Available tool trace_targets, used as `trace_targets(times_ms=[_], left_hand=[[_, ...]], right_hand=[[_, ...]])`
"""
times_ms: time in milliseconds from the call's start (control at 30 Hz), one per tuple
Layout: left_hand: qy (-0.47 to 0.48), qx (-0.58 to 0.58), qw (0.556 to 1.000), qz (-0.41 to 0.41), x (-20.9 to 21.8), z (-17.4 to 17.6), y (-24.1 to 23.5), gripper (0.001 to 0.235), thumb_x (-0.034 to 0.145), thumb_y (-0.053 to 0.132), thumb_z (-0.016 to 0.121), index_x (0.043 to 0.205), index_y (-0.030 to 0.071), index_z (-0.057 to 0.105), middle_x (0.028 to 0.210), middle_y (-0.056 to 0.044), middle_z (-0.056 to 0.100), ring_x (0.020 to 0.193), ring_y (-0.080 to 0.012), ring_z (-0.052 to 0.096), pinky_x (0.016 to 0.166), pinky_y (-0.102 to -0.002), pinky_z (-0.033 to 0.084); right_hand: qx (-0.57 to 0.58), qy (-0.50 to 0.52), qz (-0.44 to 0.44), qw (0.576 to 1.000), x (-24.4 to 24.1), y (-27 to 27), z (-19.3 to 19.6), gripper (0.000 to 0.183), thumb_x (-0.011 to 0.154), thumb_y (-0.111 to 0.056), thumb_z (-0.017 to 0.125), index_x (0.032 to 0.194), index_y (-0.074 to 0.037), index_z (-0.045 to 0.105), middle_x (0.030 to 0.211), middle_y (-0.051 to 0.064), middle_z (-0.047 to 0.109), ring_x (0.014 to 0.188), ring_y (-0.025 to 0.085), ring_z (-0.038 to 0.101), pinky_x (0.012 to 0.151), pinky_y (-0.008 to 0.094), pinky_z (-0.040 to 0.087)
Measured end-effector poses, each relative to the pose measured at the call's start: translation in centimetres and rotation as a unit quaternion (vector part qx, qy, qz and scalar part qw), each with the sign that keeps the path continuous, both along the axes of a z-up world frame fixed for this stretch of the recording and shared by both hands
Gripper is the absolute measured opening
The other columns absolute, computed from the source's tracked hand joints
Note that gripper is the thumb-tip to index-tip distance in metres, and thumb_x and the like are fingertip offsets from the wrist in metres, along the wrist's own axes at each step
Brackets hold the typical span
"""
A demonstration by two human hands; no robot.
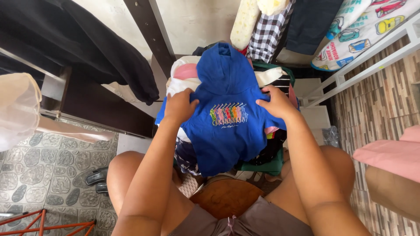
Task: The person folds a cream-colored baby garment and places it on a wooden hanger, then hangs it on a rack. They then fold a blue t-shirt and place it on a wooden hanger.
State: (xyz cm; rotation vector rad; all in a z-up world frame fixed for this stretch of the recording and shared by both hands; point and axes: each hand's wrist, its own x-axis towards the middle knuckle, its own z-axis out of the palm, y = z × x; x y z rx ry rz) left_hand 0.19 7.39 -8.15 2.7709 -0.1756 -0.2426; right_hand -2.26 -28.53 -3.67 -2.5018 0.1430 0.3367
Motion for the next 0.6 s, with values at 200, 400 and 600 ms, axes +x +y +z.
trace_targets(times_ms=[200,400,600], left_hand=[[-0.091,-0.034,0.992,0.077,-0.7,5.0,0.7,0.018,0.097,0.045,0.069,0.107,0.031,0.066,0.093,0.004,0.072,0.098,-0.0245,0.072,0.091,-0.045,0.055],[0.031,0.093,0.995,0.032,-2.0,6.7,1.4,0.055,0.097,0.065,0.054,0.124,0.021,0.072,0.114,-0.009,0.075,0.115,-0.034,0.068,0.1,-0.053,0.044],[0.049,0.085,0.994,0.055,0.2,1.6,2.3,0.039,0.103,0.053,0.051,0.13,0.03,0.067,0.107,-0.008,0.076,0.11,-0.0334,0.071,0.093,-0.053,0.05]], right_hand=[[-0.003,-0.092,-0.044,0.995,0.0,-2.1,0.8,0.042,0.083,-0.026,0.083,0.123,-0.021,0.07,0.117,0.009,0.074,0.119,0.03,0.066,0.098,0.043,0.052],[-0.174,0.036,-0.073,0.981,0.1,-4.7,-1.7,0.035,0.09,-0.037,0.074,0.12,-0.02,0.075,0.122,0.013,0.074,0.121,0.037,0.066,0.1,0.056,0.048],[-0.079,-0.055,-0.03,0.995,-0.9,-2.7,1.9,0.029,0.09,-0.027,0.077,0.109,-0.005,0.075,0.104,0.024,0.074,0.108,0.045,0.069,0.09,0.054,0.055]])
